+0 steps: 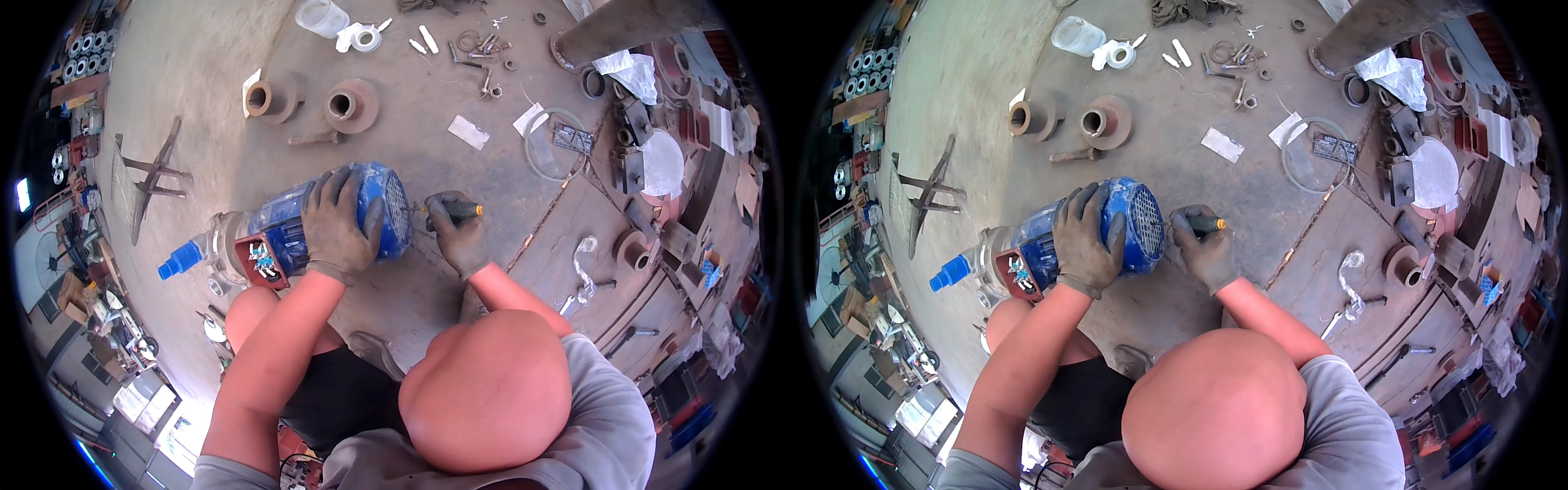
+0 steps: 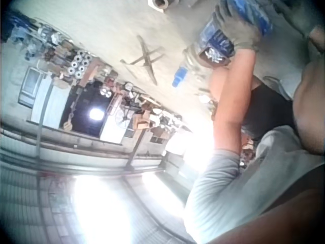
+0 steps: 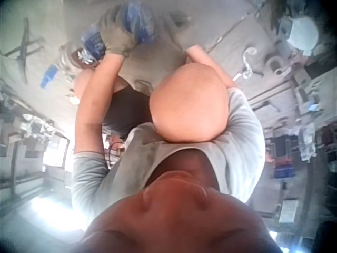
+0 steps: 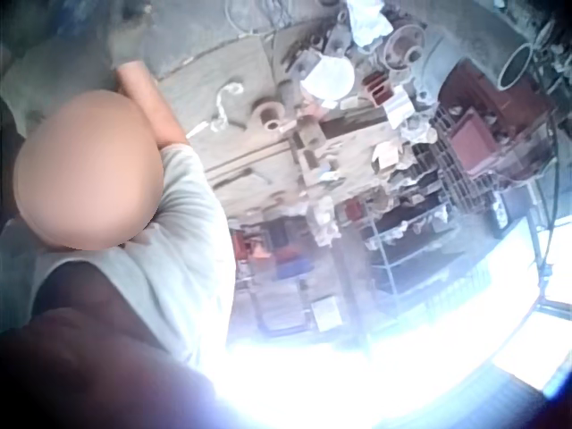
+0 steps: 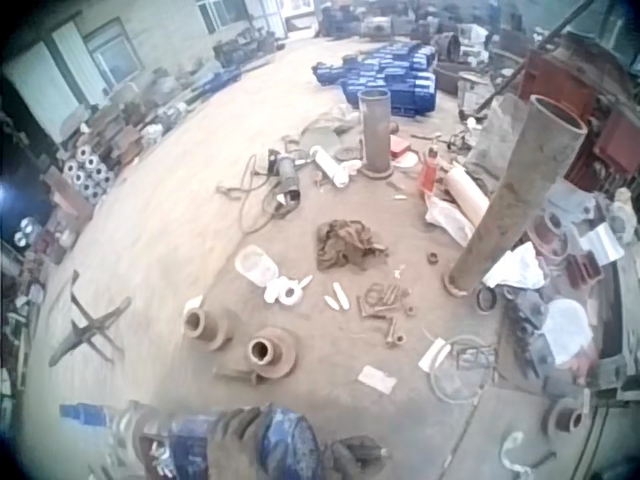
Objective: The person assembles a mechanical unit in a workshop, using a wrench to tighten bolts on a silver metallic component. They then attach a blue electric motor to the assembly and use a screwdriver to secure the motor housing.
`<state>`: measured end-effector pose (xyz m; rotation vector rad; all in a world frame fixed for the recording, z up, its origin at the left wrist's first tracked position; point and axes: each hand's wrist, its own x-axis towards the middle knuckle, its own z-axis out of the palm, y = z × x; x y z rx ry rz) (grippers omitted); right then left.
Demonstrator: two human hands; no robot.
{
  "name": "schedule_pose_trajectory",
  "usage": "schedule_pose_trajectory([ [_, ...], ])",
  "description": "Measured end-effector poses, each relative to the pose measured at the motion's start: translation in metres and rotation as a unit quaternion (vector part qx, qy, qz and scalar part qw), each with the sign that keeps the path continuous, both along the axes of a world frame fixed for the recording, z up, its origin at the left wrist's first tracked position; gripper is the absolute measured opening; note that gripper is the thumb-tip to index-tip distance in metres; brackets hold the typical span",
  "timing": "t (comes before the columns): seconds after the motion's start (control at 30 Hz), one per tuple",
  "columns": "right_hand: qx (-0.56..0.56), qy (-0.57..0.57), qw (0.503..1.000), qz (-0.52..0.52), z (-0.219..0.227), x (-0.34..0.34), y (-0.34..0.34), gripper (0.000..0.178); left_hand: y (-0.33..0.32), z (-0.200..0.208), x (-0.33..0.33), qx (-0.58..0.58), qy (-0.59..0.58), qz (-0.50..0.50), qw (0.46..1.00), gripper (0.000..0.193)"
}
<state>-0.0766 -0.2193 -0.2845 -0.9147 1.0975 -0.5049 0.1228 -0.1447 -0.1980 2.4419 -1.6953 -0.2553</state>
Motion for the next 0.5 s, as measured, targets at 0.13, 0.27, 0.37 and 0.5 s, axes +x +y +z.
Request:
schedule_pose_trajectory([
  [0.13,0.017,0.041,0.999,0.026,0.003,0.003,-0.015,0.017,0.002,0.0,0.004,0.002,-0.001,0.009,1.0,0.053],
  [0.27,0.022,0.029,0.999,-0.016,0.009,-0.004,-0.013,0.015,0.004,0.0,0.0,0.017,-0.008,0.015,1.0,0.053],
  [0.37,-0.041,0.004,0.999,0.01,0.002,-0.017,0.004,0.015,0.001,0.002,0.001,0.01,-0.003,0.017,1.0,0.053],
  [0.5,-0.024,-0.026,0.998,0.045,-0.009,-0.039,0.024,0.017,0.003,0.001,0.002,0.006,-0.004,0.013,1.0,0.053],
])
